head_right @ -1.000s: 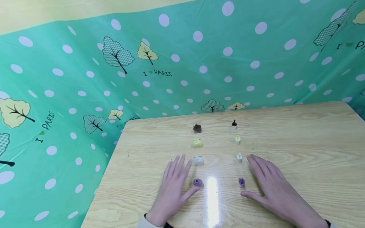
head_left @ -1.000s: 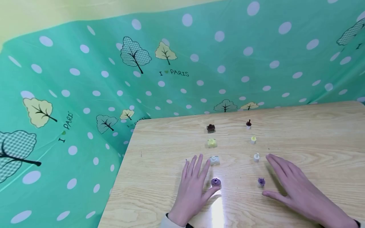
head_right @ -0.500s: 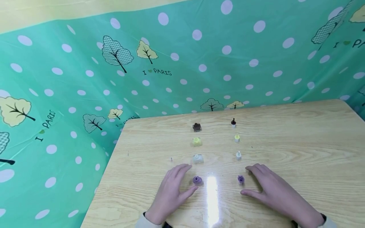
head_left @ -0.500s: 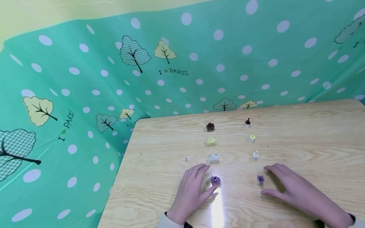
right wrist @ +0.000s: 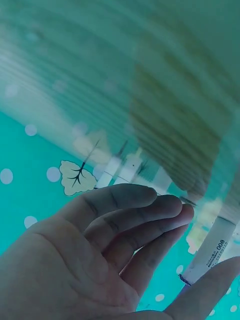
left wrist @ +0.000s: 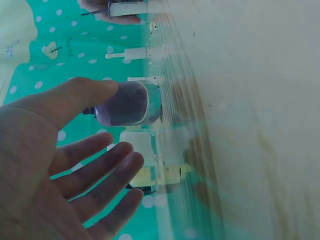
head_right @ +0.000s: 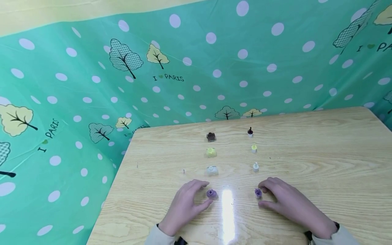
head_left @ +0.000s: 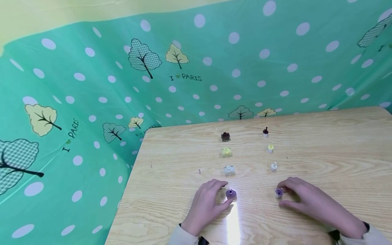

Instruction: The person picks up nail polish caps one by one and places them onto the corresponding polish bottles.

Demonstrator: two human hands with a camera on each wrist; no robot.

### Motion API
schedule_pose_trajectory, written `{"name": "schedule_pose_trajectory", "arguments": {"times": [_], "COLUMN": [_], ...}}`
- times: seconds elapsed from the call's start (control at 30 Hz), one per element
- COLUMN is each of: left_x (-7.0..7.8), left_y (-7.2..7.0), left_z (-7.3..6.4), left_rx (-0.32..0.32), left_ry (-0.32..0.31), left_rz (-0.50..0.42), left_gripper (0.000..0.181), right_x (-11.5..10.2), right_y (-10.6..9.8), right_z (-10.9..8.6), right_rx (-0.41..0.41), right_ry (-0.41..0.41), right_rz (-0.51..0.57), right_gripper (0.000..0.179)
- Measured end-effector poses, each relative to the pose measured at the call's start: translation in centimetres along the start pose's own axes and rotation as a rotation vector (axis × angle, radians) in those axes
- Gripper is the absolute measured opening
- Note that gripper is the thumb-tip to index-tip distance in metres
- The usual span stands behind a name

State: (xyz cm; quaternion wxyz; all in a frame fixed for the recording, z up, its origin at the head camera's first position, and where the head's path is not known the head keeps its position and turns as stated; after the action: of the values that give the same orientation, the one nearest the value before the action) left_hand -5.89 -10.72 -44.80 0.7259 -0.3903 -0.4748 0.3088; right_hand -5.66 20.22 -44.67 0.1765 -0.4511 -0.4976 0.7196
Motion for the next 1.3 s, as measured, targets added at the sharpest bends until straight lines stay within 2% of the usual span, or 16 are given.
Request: {"name": "schedule_pose_trajectory", "arguments": {"times": [0.23, 0.57, 0.97, 1.3], "left_x": [-0.1, 0.1, 0.1, 0.0], "left_y": [0.3, 0.7, 0.8, 0.8], "left_z": [0.2, 0.5, 0.6, 0.5], "left_rx": [-0.055, -0.073, -0.083, -0.094], "left_ry": [-0.03, -0.04, -0.056, -0.056], "left_rz": [-0.014, -0.035, -0.077, -0.076], "left_gripper": [0.04, 0.031, 0.02, 0.017], "right_x": [0.1, 0.1, 0.0, 0.2], "right_y": [0.1, 0.1, 0.2, 0.3], "right_z": [0.6, 1.0, 1.1, 1.2], "right_rx": [-0.061, -0.108, -0.103, -0.106], "right_ry": [0.028, 0.04, -0.016, -0.038], "right_rz": [0.031, 0.067, 0.083, 0.094], "right_gripper": [0.034, 0.031, 0.021, 0.016]}}
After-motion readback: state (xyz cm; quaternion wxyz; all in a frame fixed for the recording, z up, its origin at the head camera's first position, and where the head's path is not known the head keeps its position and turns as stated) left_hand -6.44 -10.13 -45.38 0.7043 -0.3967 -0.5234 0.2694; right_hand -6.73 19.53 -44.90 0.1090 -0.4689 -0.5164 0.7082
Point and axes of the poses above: each hand's wrist, its own z-axis towards the middle knuckle, its own y-axis out of the palm, x = y × z, the point moved 2 cm from there along z, towards the middle knuckle, and after that the axes turned 14 degrees about -y, right-handed, at the moved point
